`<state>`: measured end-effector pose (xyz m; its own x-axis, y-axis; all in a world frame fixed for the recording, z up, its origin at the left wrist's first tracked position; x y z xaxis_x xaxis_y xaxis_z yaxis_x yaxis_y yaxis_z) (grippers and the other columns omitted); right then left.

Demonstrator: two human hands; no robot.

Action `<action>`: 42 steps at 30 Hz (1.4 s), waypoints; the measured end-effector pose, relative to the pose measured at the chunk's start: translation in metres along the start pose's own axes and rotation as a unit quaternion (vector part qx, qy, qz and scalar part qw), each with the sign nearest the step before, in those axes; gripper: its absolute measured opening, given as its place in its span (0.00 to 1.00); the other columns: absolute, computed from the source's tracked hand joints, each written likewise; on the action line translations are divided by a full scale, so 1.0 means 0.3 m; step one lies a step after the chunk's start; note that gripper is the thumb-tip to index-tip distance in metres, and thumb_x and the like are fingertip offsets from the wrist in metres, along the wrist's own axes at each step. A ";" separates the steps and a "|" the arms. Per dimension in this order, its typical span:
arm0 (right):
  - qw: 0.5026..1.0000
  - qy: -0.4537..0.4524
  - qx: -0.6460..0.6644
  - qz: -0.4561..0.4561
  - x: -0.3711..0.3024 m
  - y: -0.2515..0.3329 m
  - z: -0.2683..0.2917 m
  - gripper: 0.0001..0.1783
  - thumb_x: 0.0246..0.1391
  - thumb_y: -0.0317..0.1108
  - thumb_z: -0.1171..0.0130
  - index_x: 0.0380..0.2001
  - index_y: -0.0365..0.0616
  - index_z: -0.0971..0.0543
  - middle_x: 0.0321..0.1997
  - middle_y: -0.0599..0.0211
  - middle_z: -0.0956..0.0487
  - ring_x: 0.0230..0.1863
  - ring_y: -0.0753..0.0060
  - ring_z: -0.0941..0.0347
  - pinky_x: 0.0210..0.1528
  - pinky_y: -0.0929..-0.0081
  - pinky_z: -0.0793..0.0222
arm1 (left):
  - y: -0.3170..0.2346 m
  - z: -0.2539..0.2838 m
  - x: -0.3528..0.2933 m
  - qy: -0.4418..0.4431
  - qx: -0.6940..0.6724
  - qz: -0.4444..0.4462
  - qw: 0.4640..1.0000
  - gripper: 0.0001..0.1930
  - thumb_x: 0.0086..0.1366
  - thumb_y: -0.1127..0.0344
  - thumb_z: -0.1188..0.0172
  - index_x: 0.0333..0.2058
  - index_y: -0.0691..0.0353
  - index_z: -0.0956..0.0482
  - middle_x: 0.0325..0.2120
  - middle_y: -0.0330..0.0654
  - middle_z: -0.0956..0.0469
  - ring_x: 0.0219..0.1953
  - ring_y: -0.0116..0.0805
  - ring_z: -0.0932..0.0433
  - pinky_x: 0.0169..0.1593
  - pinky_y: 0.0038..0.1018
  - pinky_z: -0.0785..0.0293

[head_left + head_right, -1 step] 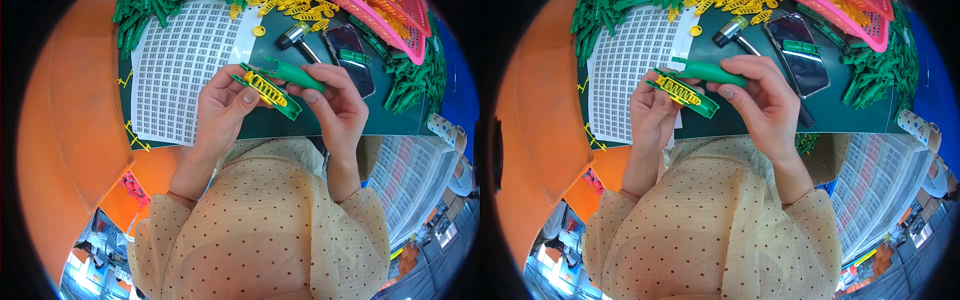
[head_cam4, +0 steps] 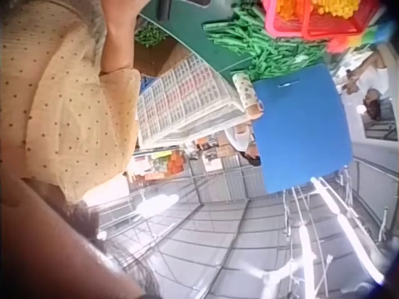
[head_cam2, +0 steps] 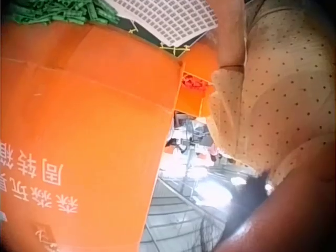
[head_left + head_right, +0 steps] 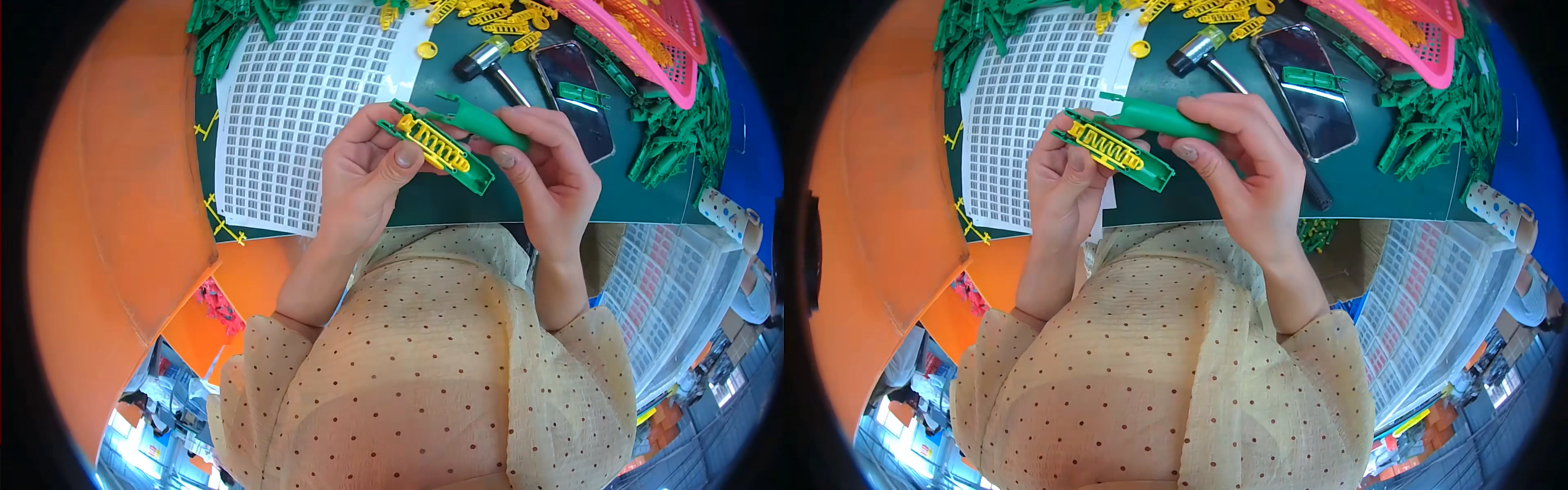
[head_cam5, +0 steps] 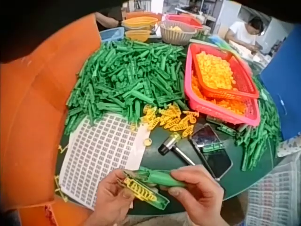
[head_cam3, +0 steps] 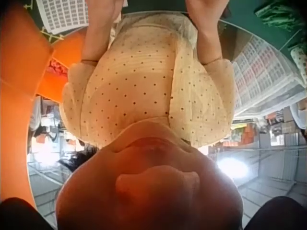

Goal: Assemble small plastic components by inserting yellow pegs into green housings and securing them with a small hammer.

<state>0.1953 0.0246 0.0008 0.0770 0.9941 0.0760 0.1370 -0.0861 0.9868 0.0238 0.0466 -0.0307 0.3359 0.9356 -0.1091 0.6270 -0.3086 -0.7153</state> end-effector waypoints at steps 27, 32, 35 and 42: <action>0.983 0.048 -0.167 0.058 0.031 0.026 -0.077 0.15 0.47 0.22 0.35 0.41 0.37 0.19 0.38 0.62 0.21 0.40 0.71 0.24 0.43 0.78 0.29 | -0.040 0.003 0.001 -0.079 0.124 -0.085 0.985 0.16 0.59 0.74 0.35 0.44 0.71 0.28 0.37 0.46 0.20 0.39 0.30 0.20 0.45 0.25 0.21; 0.986 0.041 -0.161 0.033 0.027 0.014 -0.071 0.15 0.46 0.23 0.34 0.40 0.37 0.19 0.37 0.63 0.21 0.37 0.73 0.24 0.42 0.79 0.29 | -0.039 0.009 -0.003 -0.088 0.115 -0.084 0.986 0.16 0.59 0.74 0.35 0.43 0.71 0.28 0.37 0.47 0.20 0.38 0.30 0.20 0.44 0.25 0.20; 0.987 0.041 -0.154 0.025 0.027 0.009 -0.072 0.15 0.46 0.24 0.34 0.40 0.37 0.19 0.36 0.64 0.21 0.37 0.74 0.25 0.41 0.79 0.30 | -0.040 0.010 0.001 -0.091 0.130 -0.080 0.984 0.16 0.59 0.74 0.36 0.43 0.72 0.28 0.37 0.47 0.20 0.38 0.31 0.20 0.42 0.26 0.19; 0.980 0.044 -0.186 0.053 0.025 0.016 -0.071 0.15 0.46 0.23 0.33 0.40 0.38 0.19 0.36 0.64 0.21 0.37 0.73 0.24 0.40 0.80 0.29 | -0.039 0.012 0.013 -0.094 0.109 -0.083 0.986 0.15 0.59 0.74 0.36 0.43 0.72 0.28 0.36 0.47 0.20 0.38 0.30 0.20 0.41 0.26 0.18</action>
<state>0.1755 0.0330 0.0092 -0.0158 0.9840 0.1774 -0.2385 -0.1760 0.9551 0.0153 0.0545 -0.0251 0.0918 0.9917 -0.0900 0.4890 -0.1236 -0.8635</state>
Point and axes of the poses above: each hand's wrist, its own x-axis towards the middle knuckle, its own z-axis out of the back of the hand, y = z × x, the point moved 4 cm from there along x, towards the middle knuckle
